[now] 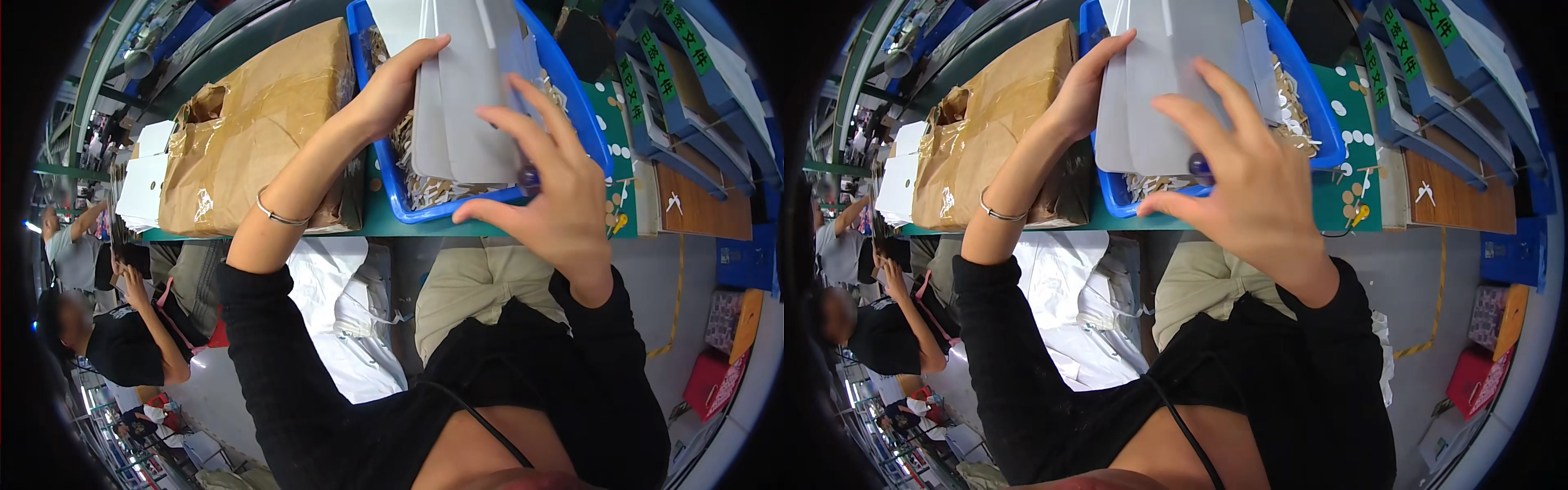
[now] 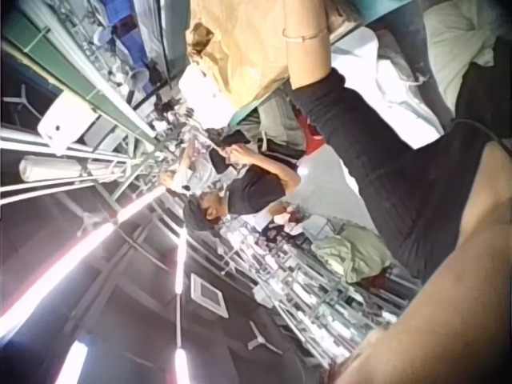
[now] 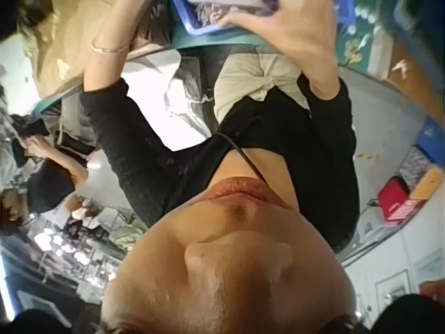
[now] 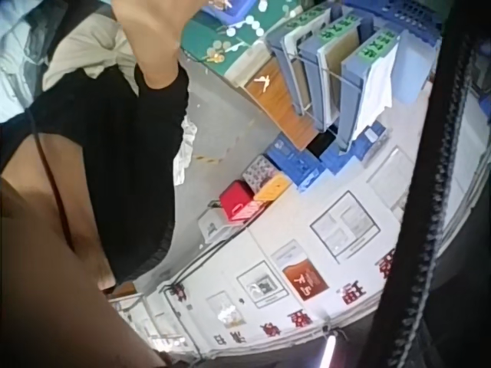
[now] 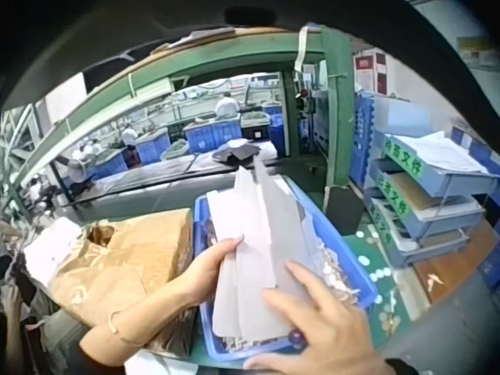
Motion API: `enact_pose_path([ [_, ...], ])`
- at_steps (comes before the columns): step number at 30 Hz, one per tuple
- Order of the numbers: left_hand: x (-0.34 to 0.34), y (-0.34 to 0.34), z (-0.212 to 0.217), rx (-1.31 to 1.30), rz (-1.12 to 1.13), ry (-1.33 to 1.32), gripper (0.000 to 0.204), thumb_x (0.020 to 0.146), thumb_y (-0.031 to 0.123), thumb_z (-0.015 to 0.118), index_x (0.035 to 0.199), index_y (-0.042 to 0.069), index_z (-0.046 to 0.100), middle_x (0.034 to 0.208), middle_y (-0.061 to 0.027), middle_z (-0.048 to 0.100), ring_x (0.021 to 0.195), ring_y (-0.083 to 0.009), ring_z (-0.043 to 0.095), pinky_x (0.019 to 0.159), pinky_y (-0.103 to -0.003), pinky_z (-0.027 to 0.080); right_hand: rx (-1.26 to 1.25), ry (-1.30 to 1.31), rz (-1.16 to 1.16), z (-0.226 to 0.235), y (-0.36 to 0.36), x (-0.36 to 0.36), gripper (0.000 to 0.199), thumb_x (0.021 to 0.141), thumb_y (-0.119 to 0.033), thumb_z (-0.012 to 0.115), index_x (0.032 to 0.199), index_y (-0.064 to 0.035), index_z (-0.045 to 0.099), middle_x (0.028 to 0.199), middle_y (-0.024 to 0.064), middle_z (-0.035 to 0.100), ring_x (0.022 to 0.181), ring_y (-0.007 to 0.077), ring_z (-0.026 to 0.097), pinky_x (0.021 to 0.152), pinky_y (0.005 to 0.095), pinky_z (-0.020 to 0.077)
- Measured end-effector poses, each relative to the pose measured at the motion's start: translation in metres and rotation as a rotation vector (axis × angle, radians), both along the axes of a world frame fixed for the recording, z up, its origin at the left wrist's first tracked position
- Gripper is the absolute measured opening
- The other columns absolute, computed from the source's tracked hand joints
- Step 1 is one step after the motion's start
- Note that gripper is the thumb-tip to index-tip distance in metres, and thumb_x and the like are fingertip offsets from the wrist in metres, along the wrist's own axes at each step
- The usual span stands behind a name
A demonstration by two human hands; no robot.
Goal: Marking specific spots on white cardboard folders and stacking them.
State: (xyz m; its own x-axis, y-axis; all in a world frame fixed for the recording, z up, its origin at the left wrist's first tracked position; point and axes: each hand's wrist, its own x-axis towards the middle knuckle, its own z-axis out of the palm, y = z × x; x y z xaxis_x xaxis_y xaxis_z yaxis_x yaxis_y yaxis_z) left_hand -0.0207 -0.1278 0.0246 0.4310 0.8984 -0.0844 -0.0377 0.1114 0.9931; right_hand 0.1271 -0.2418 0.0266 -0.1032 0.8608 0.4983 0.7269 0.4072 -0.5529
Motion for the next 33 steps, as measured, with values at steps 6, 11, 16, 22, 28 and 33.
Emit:
enact_pose_path([
  [6, -0.001, -0.003, -0.004, 0.035, 0.022, -0.069, 0.053, 0.085, 0.043, 0.041, 0.107, -0.005, 0.049, 0.11, -0.0228, 0.05, 0.097, -0.0294, 0.051, 0.089, -0.036, 0.035, -0.027, 0.065, 0.002, 0.0, 0.009, 0.011, 0.04, 0.071, -0.002, 0.058, 0.11, -0.0109, 0.057, 0.12, 0.0087, 0.05, 0.092, 0.0185, 0.055, 0.077, 0.0289, 0.044],
  [11, -0.007, 0.005, -0.004, 0.034, 0.013, -0.019, 0.053, 0.085, 0.042, 0.042, 0.104, -0.006, 0.05, 0.102, -0.0207, 0.053, 0.094, -0.0252, 0.053, 0.085, -0.033, 0.039, 0.309, 0.211, -0.074, -0.004, 0.018, 0.045, 0.055, 0.066, 0.007, 0.049, 0.118, -0.0096, 0.053, 0.112, 0.0062, 0.058, 0.062, 0.0107, 0.049, 0.05, 0.0186, 0.037],
  [16, -0.015, 0.011, 0.001, 0.123, -0.011, 0.116, 0.046, 0.084, 0.035, 0.047, 0.1, -0.008, 0.052, 0.09, -0.0169, 0.056, 0.081, -0.0192, 0.055, 0.071, -0.026, 0.044, 0.376, 0.171, -0.046, -0.004, 0.018, 0.051, 0.04, 0.068, 0.007, 0.047, 0.103, -0.0077, 0.058, 0.113, 0.0091, 0.057, 0.056, 0.0074, 0.044, 0.047, 0.0176, 0.0329],
  [22, -0.016, 0.009, 0.012, 0.163, -0.009, 0.116, 0.031, 0.08, 0.023, 0.054, 0.091, -0.006, 0.056, 0.072, -0.0111, 0.057, 0.055, -0.0112, 0.052, 0.048, -0.015, 0.04, 0.222, 0.123, -0.056, 0.0, 0.012, 0.032, 0.032, 0.061, 0.01, 0.053, 0.087, -0.0076, 0.058, 0.119, 0.0118, 0.053, 0.05, 0.0084, 0.043, 0.045, 0.0198, 0.0333],
  [28, -0.011, 0.016, 0.001, 0.154, -0.037, -0.037, 0.022, 0.075, 0.017, 0.057, 0.079, -0.004, 0.059, 0.059, -0.0065, 0.054, 0.045, -0.0066, 0.046, 0.04, -0.011, 0.035, 0.301, -0.163, -0.033, -0.015, 0.021, 0.018, 0.041, 0.053, 0.01, 0.057, 0.088, -0.0102, 0.06, 0.132, 0.0113, 0.041, 0.046, 0.0099, 0.039, 0.041, 0.0192, 0.0321],
  [33, -0.019, 0.018, -0.007, 0.22, 0.016, -0.066, 0.019, 0.073, 0.017, 0.058, 0.074, -0.002, 0.059, 0.057, -0.0056, 0.053, 0.047, -0.0069, 0.048, 0.041, -0.013, 0.036, 0.202, -0.343, -0.112, 0.002, 0.017, 0.004, 0.04, 0.066, 0.012, 0.056, 0.098, -0.0114, 0.063, 0.136, 0.0141, 0.034, 0.056, 0.0099, 0.05, 0.044, 0.0166, 0.0364],
])
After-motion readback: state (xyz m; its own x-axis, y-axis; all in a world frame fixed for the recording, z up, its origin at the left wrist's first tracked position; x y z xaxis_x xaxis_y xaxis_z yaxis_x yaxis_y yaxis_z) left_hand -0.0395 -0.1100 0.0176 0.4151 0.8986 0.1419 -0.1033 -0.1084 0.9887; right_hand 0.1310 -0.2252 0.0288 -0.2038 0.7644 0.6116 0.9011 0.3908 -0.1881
